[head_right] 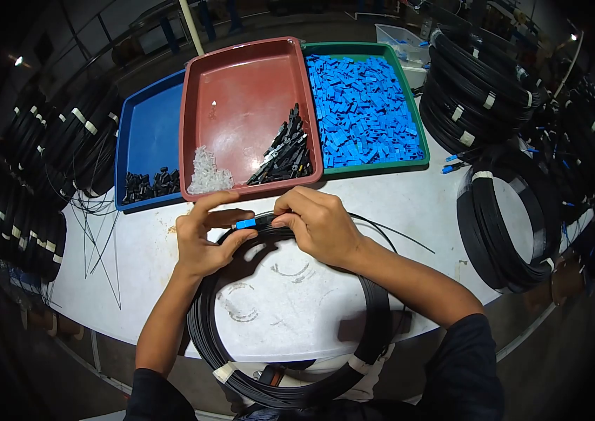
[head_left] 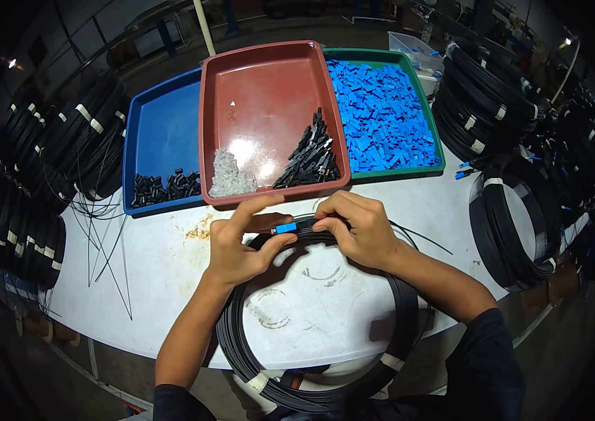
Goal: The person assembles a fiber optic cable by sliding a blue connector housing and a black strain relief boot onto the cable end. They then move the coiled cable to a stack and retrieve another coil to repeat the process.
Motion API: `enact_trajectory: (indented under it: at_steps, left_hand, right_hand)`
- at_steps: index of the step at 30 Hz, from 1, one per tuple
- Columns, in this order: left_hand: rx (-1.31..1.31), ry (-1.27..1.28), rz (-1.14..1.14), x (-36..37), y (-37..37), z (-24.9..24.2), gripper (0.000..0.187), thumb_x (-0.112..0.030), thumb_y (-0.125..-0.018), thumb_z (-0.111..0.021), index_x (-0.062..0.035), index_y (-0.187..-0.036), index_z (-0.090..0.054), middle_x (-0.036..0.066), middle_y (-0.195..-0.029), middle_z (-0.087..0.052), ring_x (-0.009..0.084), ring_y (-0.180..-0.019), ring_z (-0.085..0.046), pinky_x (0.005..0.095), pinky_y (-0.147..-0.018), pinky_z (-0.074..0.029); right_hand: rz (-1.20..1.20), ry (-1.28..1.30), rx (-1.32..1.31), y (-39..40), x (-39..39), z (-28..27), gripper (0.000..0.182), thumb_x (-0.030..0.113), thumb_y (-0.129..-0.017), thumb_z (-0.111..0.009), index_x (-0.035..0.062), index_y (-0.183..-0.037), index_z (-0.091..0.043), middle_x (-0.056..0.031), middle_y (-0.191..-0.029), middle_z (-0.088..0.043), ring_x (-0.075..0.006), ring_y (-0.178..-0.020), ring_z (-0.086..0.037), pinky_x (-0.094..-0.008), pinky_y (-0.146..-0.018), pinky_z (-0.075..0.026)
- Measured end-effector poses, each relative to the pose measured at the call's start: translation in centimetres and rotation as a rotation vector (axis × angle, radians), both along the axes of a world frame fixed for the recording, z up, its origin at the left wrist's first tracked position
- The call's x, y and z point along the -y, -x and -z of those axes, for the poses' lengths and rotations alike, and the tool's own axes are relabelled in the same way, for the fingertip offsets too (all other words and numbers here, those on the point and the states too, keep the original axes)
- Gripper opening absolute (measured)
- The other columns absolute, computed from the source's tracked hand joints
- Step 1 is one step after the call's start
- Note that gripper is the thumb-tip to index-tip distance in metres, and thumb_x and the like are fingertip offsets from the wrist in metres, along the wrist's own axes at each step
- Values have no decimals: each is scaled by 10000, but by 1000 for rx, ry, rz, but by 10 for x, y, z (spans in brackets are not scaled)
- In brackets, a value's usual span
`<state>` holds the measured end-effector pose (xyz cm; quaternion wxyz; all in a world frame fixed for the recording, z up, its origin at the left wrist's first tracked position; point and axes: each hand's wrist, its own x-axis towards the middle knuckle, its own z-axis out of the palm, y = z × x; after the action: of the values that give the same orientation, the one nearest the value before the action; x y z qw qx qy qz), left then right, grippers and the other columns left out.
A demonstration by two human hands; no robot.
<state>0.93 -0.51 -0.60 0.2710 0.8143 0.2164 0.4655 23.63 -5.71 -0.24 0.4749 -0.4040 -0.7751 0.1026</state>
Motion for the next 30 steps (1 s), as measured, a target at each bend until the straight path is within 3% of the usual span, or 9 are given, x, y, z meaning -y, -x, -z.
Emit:
enact_trajectory:
  at_steps: [4, 10, 13, 17, 21, 26, 30]
  left_hand:
    - [49, 51, 37, -3, 2, 5, 597, 61, -751, -848, 68, -1270, -553, 152, -1098, -722, 293, -955, -754, 351, -839, -636]
    - [-6, -64, 8, -1, 0, 1, 582, 68, -753, -842, 69, -1263, -562, 163, -1135, -703, 292, -957, -754, 341, -818, -642]
    - [67, -39, -26, -1, -1, 4, 570, 3, -747, -866, 2, -1258, -613, 108, -1035, -773, 232, -907, -772, 273, -774, -610]
    - [110, -25, 39, -3, -1, 7, 549, 26, -760, -848, 19, -1255, -611, 122, -1087, -757, 227, -917, -768, 282, -761, -618]
    - [190, 94, 58, 3, -5, 1, 556, 34, -763, -841, 20, -1266, -603, 128, -1119, -747, 228, -917, -767, 283, -762, -620]
    - [143, 28, 28, 2, -3, 0, 577, 29, -754, -847, 28, -1273, -595, 141, -1178, -727, 237, -919, -766, 275, -775, -618]
    - [78, 8, 38, 4, -2, -4, 606, 18, -741, -857, 27, -1285, -591, 134, -1217, -719, 238, -915, -767, 268, -768, -616]
  right_hand:
    - [14, -38, 24, 3, 2, -1, 156, 11, -825, -750, -4, -910, -620, -140, -835, -638, -326, -707, -642, -402, -631, -506]
    - [37, -79, 102, 3, 3, 1, 182, 4, -808, -751, -7, -925, -612, -133, -826, -623, -328, -698, -632, -413, -628, -504]
    - [12, -158, 70, 5, 2, -4, 189, -22, -786, -749, -5, -912, -610, -131, -819, -627, -326, -701, -634, -407, -631, -505]
    - [-7, -128, -110, 3, -1, -3, 181, -92, -755, -731, 2, -870, -626, -129, -784, -632, -305, -695, -640, -379, -626, -505]
    - [-37, -70, -63, 4, 6, -4, 192, -83, -740, -746, -1, -871, -632, -129, -788, -639, -289, -674, -649, -368, -602, -501]
    - [-23, -76, -100, -1, -2, -2, 189, -90, -729, -746, 0, -856, -638, -122, -773, -633, -290, -669, -641, -370, -601, -504]
    - [-57, -220, -6, 1, -2, -1, 199, -100, -718, -750, -3, -851, -639, -125, -792, -643, -294, -681, -643, -370, -598, -511]
